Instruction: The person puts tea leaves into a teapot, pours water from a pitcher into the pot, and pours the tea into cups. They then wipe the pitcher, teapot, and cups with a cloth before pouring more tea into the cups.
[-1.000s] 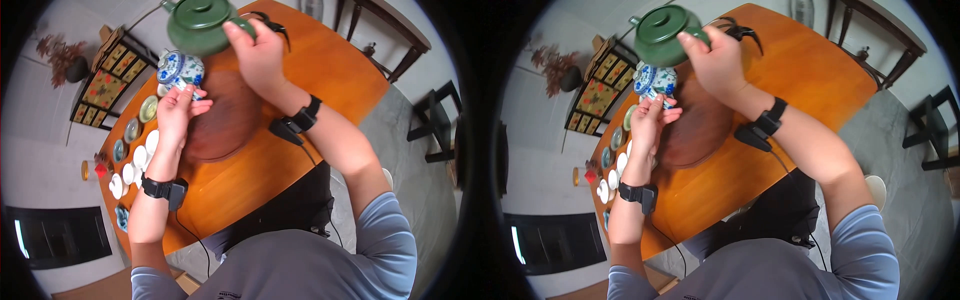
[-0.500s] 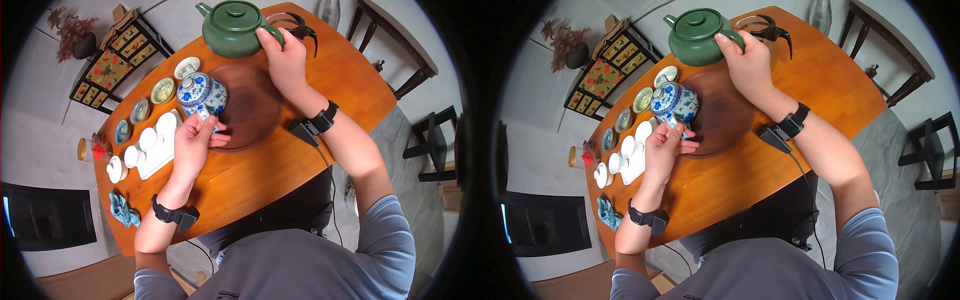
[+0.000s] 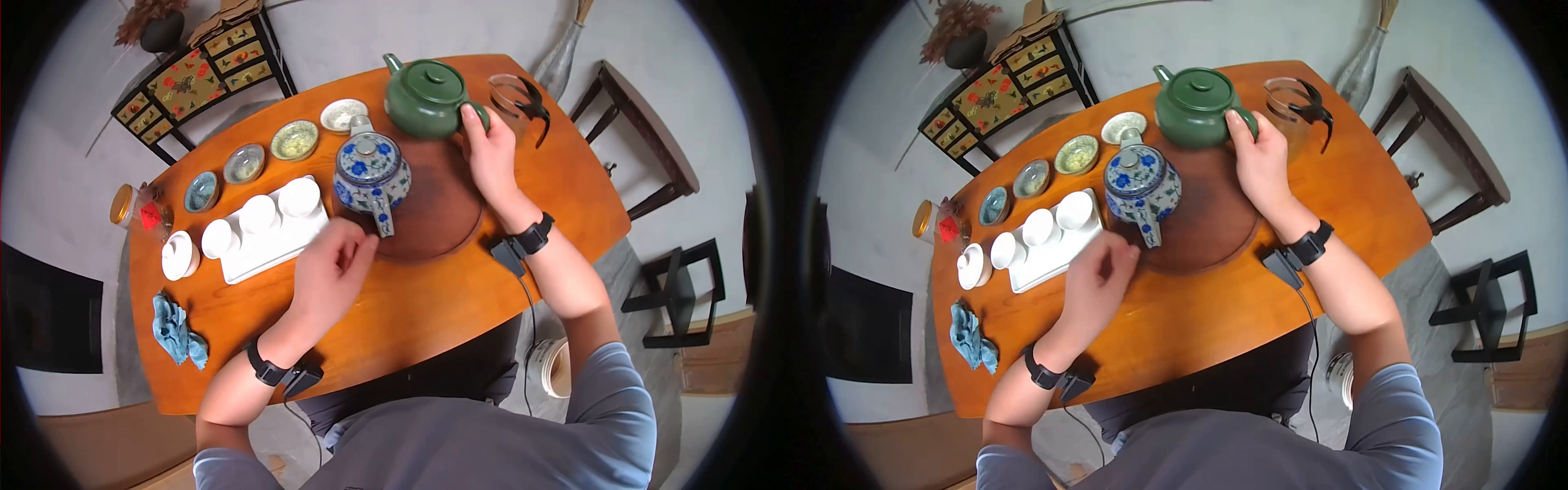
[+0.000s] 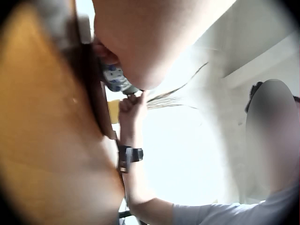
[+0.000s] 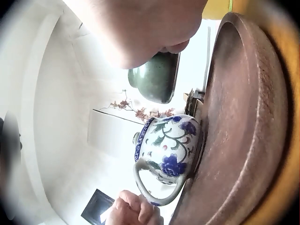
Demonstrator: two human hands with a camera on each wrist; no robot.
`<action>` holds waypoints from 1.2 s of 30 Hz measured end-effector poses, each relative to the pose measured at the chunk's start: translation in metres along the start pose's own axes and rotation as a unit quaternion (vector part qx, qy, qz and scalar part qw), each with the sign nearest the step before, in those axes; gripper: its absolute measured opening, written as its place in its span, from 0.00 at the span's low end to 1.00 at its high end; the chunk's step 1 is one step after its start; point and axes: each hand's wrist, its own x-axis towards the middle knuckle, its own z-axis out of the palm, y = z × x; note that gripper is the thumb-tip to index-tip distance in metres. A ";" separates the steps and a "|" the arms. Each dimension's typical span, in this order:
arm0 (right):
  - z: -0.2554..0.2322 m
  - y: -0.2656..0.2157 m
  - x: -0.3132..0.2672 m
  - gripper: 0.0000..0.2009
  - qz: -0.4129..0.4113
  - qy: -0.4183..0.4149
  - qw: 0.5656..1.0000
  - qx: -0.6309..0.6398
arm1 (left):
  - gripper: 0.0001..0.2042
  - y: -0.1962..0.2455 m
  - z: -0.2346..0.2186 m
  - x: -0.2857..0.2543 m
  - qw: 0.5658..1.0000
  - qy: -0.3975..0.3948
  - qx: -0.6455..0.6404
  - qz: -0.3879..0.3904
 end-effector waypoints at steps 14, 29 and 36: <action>0.020 0.017 0.042 0.17 0.156 -0.048 0.984 -0.064 | 0.10 -0.018 0.011 -0.007 0.986 -0.013 0.069 0.150; 0.022 0.029 0.072 0.07 0.237 -0.063 0.952 -0.183 | 0.10 -0.021 0.013 -0.009 0.986 -0.012 0.078 0.148; 0.035 0.019 0.070 0.18 0.210 0.014 0.968 -0.139 | 0.11 -0.020 0.014 -0.009 0.988 -0.014 0.072 0.137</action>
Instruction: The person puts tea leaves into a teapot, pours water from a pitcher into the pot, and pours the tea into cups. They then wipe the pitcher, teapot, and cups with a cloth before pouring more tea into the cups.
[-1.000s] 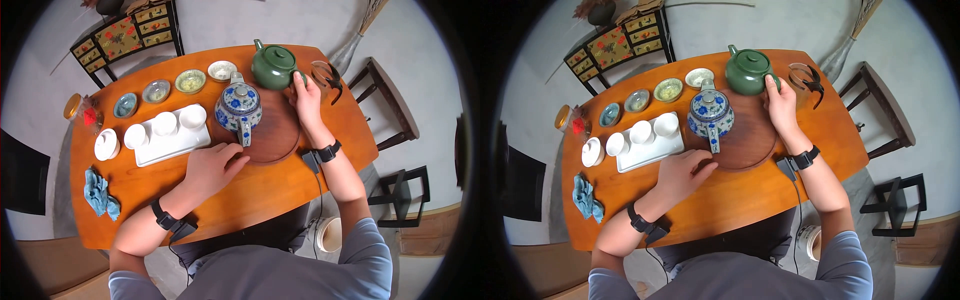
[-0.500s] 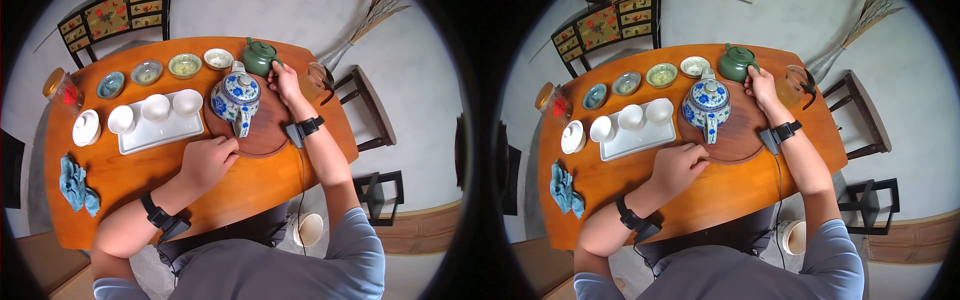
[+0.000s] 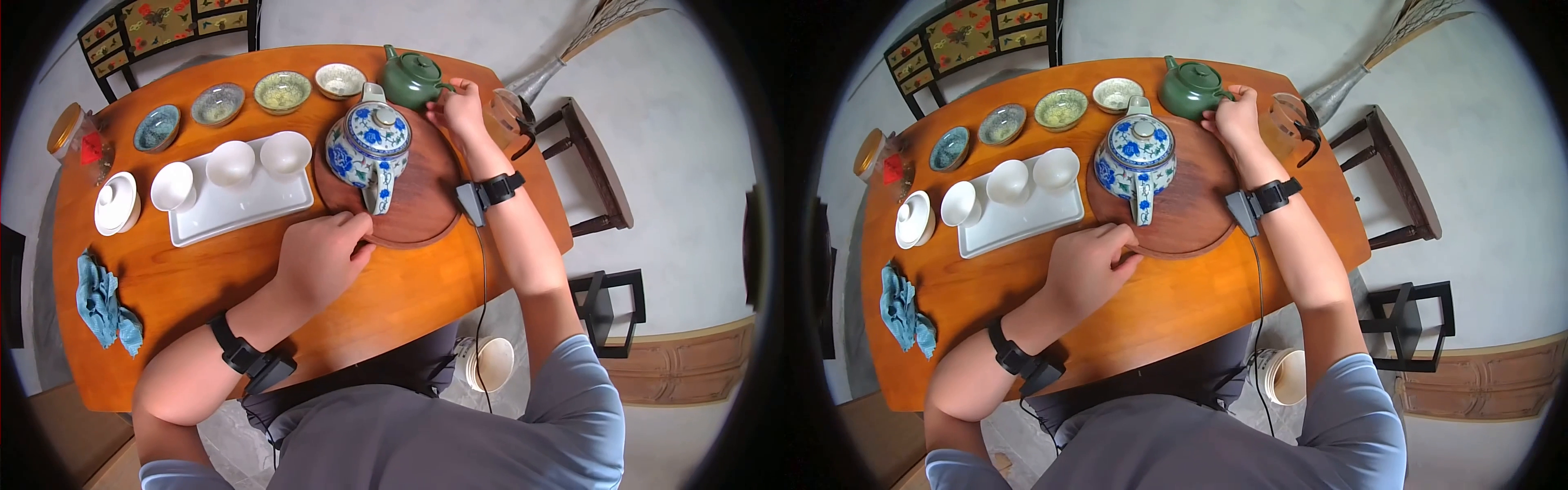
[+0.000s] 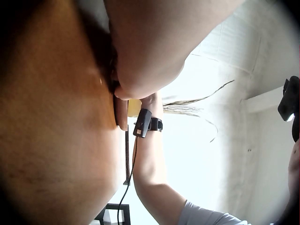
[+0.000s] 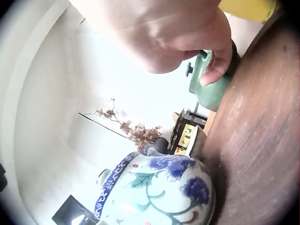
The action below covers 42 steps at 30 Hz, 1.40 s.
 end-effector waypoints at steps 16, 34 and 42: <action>0.008 -0.023 -0.152 0.43 -0.328 -0.187 0.879 -0.291 | 0.11 0.001 0.003 -0.001 0.999 0.014 -0.023 -0.023; -0.003 0.001 -0.094 0.35 -0.303 -0.251 0.910 -0.127 | 0.13 -0.004 0.004 -0.002 0.998 0.046 -0.027 0.017; 0.002 0.002 -0.071 0.22 -0.151 -0.334 0.930 -0.012 | 0.12 -0.008 0.005 -0.004 0.999 0.038 -0.011 0.024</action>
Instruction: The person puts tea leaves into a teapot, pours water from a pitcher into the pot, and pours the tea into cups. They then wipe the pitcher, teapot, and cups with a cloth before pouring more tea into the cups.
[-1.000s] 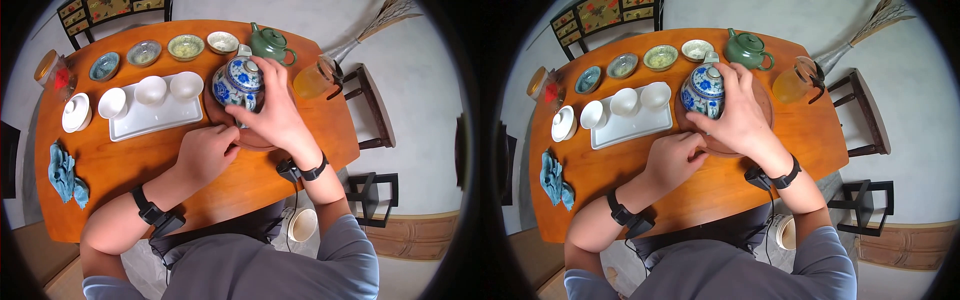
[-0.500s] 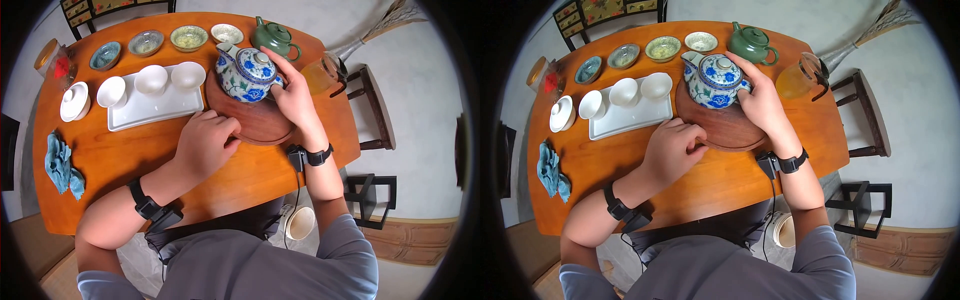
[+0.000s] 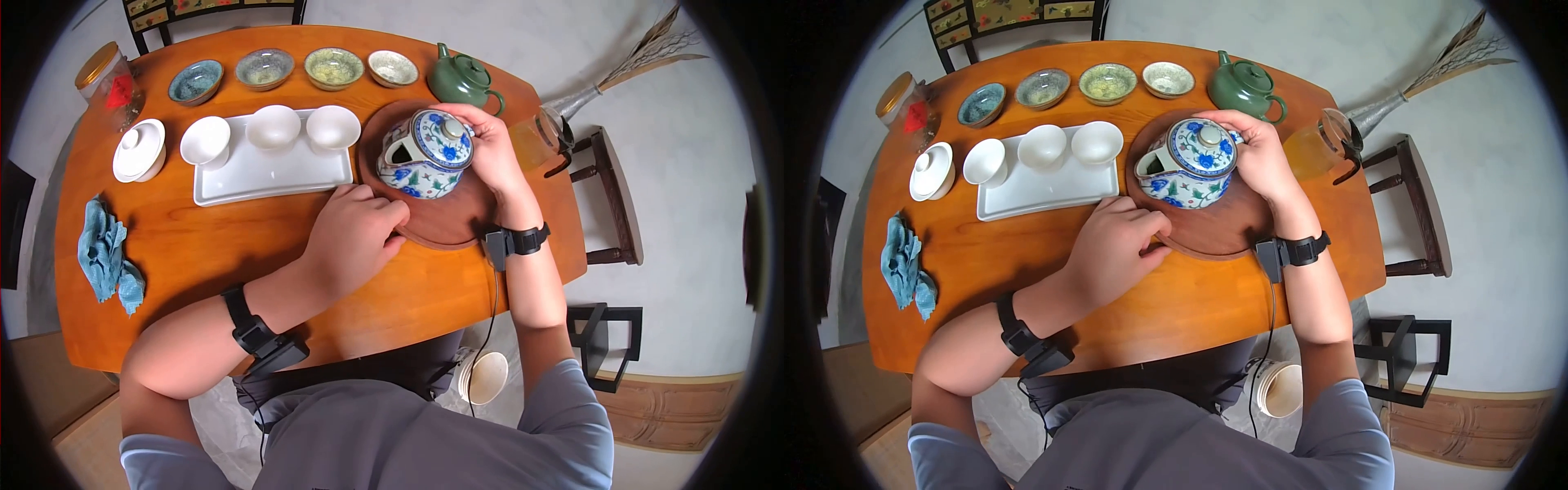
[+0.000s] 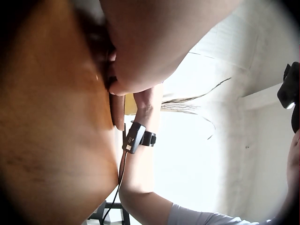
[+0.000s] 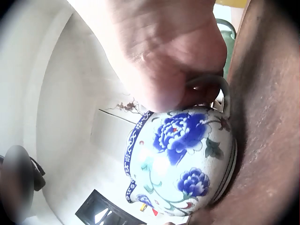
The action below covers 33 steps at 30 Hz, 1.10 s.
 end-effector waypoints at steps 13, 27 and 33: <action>0.014 0.013 0.025 0.12 -0.013 0.010 0.999 0.040 | 0.13 0.002 -0.001 0.000 1.000 -0.007 0.020 -0.013; 0.002 -0.030 0.011 0.11 -0.171 0.077 0.964 -0.187 | 0.14 0.005 -0.002 0.002 0.999 -0.014 0.041 -0.012; 0.020 -0.078 0.007 0.10 -0.127 -0.099 0.921 -0.354 | 0.14 0.005 -0.002 0.002 0.998 -0.024 0.048 -0.014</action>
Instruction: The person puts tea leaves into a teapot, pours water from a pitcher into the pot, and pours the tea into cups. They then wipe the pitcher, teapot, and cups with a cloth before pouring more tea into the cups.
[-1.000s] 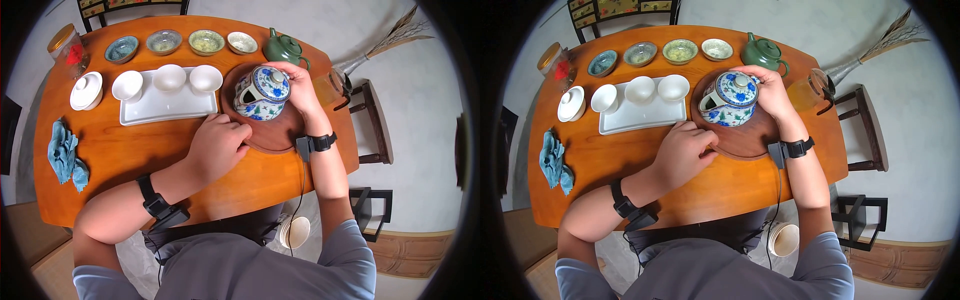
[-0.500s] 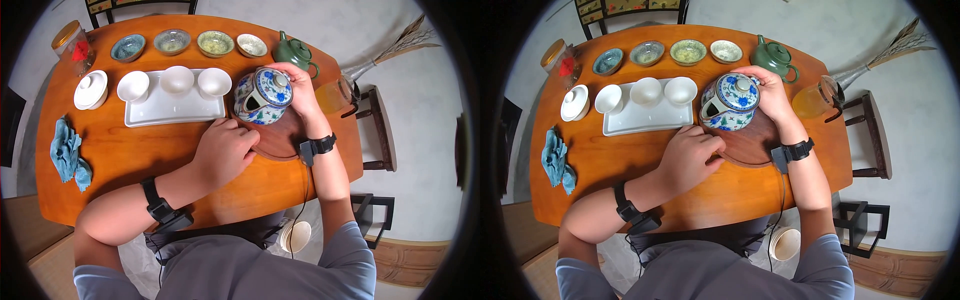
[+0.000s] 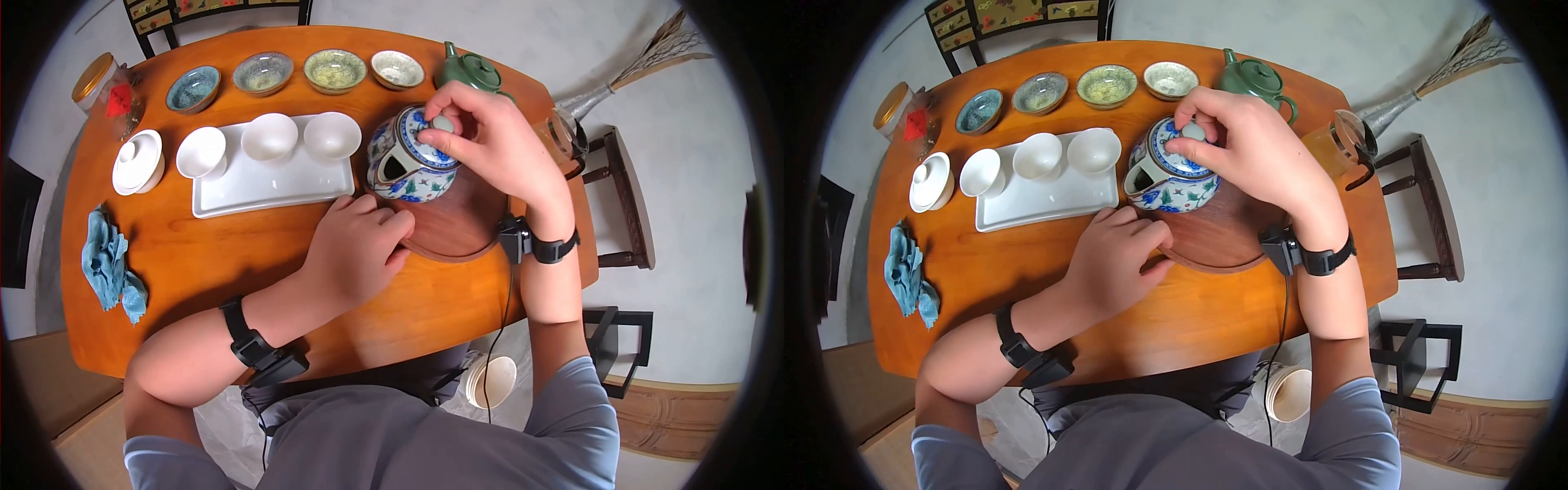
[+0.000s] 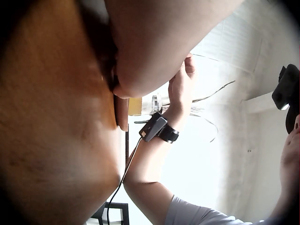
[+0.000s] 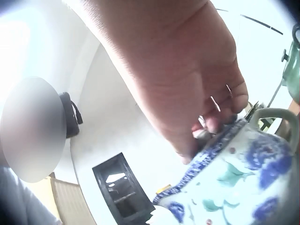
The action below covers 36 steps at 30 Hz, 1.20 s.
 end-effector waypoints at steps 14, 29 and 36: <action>-0.023 0.008 -0.006 0.07 0.021 0.126 0.963 0.235 | 0.14 0.001 -0.001 0.002 1.000 -0.020 0.007 -0.002; 0.009 0.090 -0.072 0.29 0.262 0.012 0.568 0.780 | 0.13 0.001 -0.002 0.003 0.999 -0.035 -0.001 -0.010; 0.017 0.088 -0.071 0.36 0.223 0.041 0.738 0.636 | 0.13 0.006 -0.008 0.007 0.998 -0.055 -0.009 -0.028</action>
